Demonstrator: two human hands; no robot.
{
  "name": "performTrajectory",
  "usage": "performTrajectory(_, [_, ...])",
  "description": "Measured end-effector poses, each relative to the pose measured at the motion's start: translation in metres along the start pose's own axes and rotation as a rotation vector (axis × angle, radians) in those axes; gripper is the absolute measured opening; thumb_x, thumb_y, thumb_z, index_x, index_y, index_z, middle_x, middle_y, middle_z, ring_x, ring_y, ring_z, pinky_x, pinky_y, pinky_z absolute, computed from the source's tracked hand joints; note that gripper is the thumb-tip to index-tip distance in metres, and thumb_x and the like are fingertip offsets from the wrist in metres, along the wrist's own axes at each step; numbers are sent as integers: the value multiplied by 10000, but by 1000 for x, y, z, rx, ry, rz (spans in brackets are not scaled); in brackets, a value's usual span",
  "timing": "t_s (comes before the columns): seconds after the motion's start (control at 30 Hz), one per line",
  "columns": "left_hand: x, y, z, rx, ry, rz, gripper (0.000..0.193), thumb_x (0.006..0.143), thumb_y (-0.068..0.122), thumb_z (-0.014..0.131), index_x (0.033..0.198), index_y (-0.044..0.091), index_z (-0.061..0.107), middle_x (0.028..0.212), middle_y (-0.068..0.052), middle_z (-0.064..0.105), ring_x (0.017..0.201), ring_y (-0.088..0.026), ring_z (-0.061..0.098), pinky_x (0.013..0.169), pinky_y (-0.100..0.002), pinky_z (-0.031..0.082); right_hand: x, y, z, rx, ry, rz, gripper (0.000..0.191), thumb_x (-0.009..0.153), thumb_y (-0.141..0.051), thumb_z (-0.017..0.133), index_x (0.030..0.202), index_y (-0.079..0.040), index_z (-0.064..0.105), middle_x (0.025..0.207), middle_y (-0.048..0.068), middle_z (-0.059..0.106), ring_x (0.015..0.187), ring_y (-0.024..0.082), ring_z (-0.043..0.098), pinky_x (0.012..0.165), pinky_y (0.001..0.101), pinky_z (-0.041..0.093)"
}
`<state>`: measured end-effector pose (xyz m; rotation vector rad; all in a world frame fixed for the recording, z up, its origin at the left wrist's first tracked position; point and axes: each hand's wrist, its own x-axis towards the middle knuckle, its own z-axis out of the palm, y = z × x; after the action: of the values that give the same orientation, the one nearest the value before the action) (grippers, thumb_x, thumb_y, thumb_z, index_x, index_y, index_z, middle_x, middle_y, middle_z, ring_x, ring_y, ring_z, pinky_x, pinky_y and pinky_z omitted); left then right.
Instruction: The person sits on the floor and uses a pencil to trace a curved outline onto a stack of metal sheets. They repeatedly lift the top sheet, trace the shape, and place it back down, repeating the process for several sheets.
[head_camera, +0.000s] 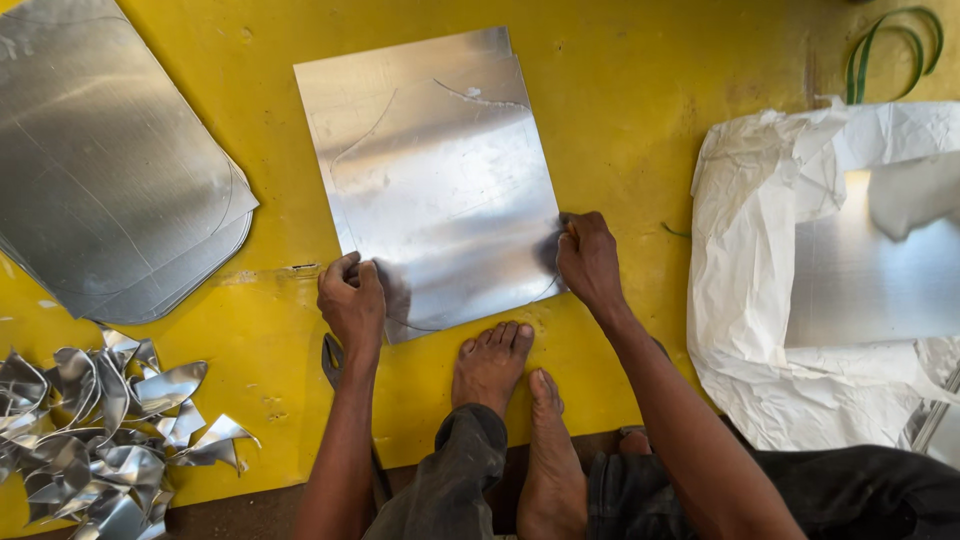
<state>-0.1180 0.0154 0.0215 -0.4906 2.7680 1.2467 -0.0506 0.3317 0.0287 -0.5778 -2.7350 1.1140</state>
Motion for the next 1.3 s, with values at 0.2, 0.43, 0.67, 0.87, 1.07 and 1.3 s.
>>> performTrajectory(0.2, [-1,17,-14,-173,-75,-236,414,893,233,638,1180,-62,686,965,-132,732,830,-211,697,771,-338,551,4,-21,-19,-32,5,-30,236,928,-45,571,1102,37,707,997,207,644,868,331,647,790,458,539])
performTrajectory(0.43, [-32,7,-37,-782,-463,-355,404,966,218,628,1235,-79,679,1030,-153,714,885,-183,663,788,-306,558,-16,-26,-99,675,-194,457,409,1029,-261,653,1211,104,642,1101,101,718,1014,118,640,914,256,504])
performTrajectory(0.67, [-90,-31,-52,-195,-145,-204,411,1001,191,552,1291,-90,627,1152,-192,693,1018,-239,680,915,-379,526,-101,-49,-222,244,261,309,478,1192,-254,617,834,62,583,598,27,399,514,127,310,504,301,257])
performTrajectory(0.87, [-99,-53,-27,-557,-197,-525,440,999,119,555,1404,-54,558,1089,-198,652,880,-240,642,794,-361,573,-152,-42,-249,34,400,358,352,1143,-278,577,908,-18,615,584,4,457,515,87,397,503,268,302])
performTrajectory(1.07, [-102,-50,-24,-1361,-286,-483,325,1052,65,481,1303,-120,572,1122,-166,703,1008,-243,710,999,-414,615,-164,20,-236,-325,457,103,314,1104,-208,644,987,82,679,708,90,619,644,142,565,636,282,421])
performTrajectory(1.3, [-102,-30,-100,-1266,-4,-210,214,1040,68,533,1174,-58,643,1062,-141,701,938,-227,707,883,-403,635,-153,33,-229,-469,475,-47,245,1060,-150,643,927,51,688,699,84,621,621,158,597,630,277,461])
